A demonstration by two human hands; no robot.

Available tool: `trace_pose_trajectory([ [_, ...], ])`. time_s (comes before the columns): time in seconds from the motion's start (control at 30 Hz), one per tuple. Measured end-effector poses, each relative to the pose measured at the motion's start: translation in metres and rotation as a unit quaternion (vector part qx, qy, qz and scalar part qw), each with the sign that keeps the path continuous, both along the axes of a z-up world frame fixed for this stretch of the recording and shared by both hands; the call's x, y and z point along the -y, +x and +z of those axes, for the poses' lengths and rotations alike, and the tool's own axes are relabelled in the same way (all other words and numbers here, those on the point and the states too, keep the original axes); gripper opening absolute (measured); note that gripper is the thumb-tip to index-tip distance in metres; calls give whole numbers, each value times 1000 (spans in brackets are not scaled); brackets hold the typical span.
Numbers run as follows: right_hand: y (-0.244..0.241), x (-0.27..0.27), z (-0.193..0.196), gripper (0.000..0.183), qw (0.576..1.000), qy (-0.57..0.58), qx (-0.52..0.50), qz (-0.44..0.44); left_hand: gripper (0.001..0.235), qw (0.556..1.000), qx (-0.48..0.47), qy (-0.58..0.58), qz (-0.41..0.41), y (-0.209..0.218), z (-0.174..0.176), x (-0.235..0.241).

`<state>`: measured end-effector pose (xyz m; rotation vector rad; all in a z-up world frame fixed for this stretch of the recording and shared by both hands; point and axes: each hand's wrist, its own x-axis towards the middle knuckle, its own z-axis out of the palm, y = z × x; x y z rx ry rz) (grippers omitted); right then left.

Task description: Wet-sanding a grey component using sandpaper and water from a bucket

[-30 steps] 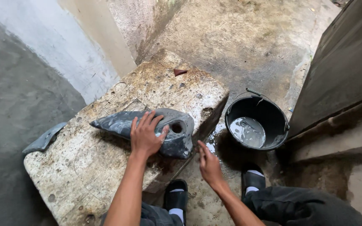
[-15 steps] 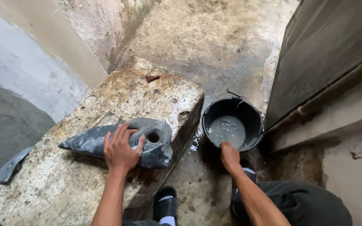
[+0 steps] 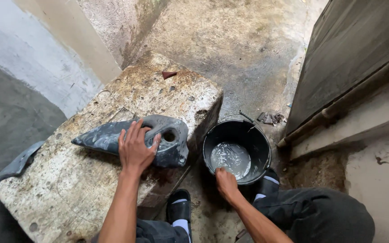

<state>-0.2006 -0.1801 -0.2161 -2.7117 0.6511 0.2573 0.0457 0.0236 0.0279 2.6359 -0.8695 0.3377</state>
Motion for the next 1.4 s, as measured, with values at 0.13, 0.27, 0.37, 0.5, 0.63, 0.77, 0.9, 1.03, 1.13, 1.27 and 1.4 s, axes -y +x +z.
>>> trace_pose_trajectory([
  [0.13, 1, -2, -13, 23, 999, 28, -19, -7, 55, 999, -35, 20, 10, -1, 6, 1],
  [0.27, 9, 12, 8, 37, 976, 176, 52, -116, 60, 1000, -2, 18, 18, 1, -4, 2],
  [0.37, 34, 41, 21, 41, 937, 255, 80, -227, 58, 999, 4, 18, 28, -1, -6, 1],
  [0.5, 67, 63, 128, 34, 911, 315, 130, -233, 57, 999, -2, 23, 38, -2, -12, 3],
  [0.63, 75, 24, 247, 34, 896, 355, 179, -199, 60, 999, -7, 25, 30, -7, -9, 0],
  [0.77, 78, 4, 209, 43, 766, 504, 310, -251, 63, 999, -11, 25, 25, -12, 0, 1],
  [0.9, 80, 0, 151, 37, 722, 506, 337, -331, 65, 998, -27, 19, 46, -9, -3, 8],
  [1.03, 80, -13, 179, 34, 719, 498, 327, -358, 47, 992, 89, -50, 79, -8, -20, 18],
  [1.13, 80, -11, 173, 37, 717, 503, 318, -364, 41, 986, 113, -81, 86, -8, -28, 16],
  [1.27, 80, -5, 196, 35, 650, 584, 320, -366, 48, 990, 84, -101, 60, -10, -16, 18],
  [1.4, 71, -4, 234, 31, 612, 632, 349, -322, 35, 967, 84, -214, -106, -38, 15, 42],
])
